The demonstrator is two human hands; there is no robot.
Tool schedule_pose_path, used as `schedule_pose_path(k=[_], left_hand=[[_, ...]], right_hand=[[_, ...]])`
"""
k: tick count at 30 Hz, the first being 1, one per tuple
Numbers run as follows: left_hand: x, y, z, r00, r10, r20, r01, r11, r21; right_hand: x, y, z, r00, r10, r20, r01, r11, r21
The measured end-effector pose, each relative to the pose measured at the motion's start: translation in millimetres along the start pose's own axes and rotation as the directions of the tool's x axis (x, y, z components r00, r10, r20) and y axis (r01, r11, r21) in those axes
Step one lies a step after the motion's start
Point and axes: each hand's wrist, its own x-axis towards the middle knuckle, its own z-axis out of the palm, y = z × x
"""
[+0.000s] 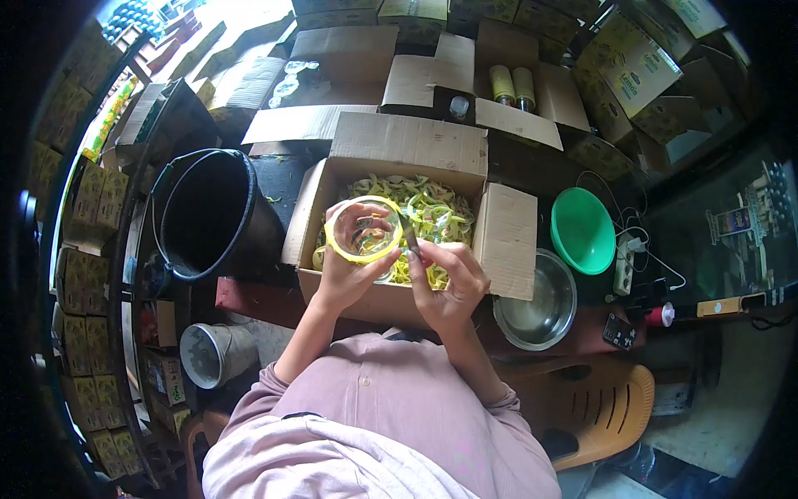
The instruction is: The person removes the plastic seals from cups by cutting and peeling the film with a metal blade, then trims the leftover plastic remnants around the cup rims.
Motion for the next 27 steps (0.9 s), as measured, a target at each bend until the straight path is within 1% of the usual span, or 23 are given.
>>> schedule_pose_path(k=[1,4,5,7,9,10,12,13,16,19,22,25,27], left_hand=[[0,0,0,1.0,0.015,0.014,-0.015,1.0,0.017],[-4,8,-1,0.988,0.142,0.068,-0.142,0.99,-0.004],[-6,8,-5,0.987,0.119,0.106,-0.121,0.992,0.018],[-8,5,-7,0.982,0.146,0.122,-0.156,0.984,0.08],[-6,11,-4,0.979,0.17,0.114,-0.183,0.976,0.121],[-5,10,-2,0.982,0.175,0.067,-0.181,0.979,0.09],[-6,8,3,0.983,0.179,-0.029,-0.178,0.984,0.026],[-5,11,3,0.981,0.188,-0.037,-0.184,0.977,0.104],[-8,11,5,0.993,0.107,-0.053,-0.106,0.994,0.024],[-10,9,7,0.99,0.13,-0.057,-0.127,0.99,0.055],[-12,12,8,0.99,0.113,-0.09,-0.096,0.981,0.167],[-12,15,8,0.986,0.152,-0.07,-0.13,0.958,0.257],[-13,15,8,0.987,0.158,-0.022,-0.145,0.947,0.287]], right_hand=[[0,0,1,1.0,-0.015,0.011,0.015,1.0,-0.006],[2,3,2,1.0,-0.015,-0.005,0.015,1.0,-0.023],[5,3,2,1.0,-0.019,-0.006,0.019,1.0,-0.024],[10,2,1,1.0,-0.029,-0.007,0.029,0.999,-0.027],[9,-1,0,0.997,-0.039,-0.064,0.037,0.998,-0.042],[8,-3,0,0.995,-0.046,-0.092,0.042,0.998,-0.049],[2,-5,0,0.994,-0.067,-0.086,0.063,0.997,-0.049],[-1,-6,1,0.994,-0.077,-0.083,0.073,0.996,-0.051],[-6,-7,1,0.992,-0.125,-0.017,0.125,0.992,-0.037],[-6,-10,4,0.987,-0.161,-0.03,0.159,0.986,-0.048],[-6,-12,5,0.981,-0.189,-0.048,0.186,0.98,-0.07],[-5,-13,6,0.98,-0.192,-0.047,0.186,0.977,-0.108],[-4,-13,6,0.98,-0.194,-0.048,0.187,0.975,-0.121]])
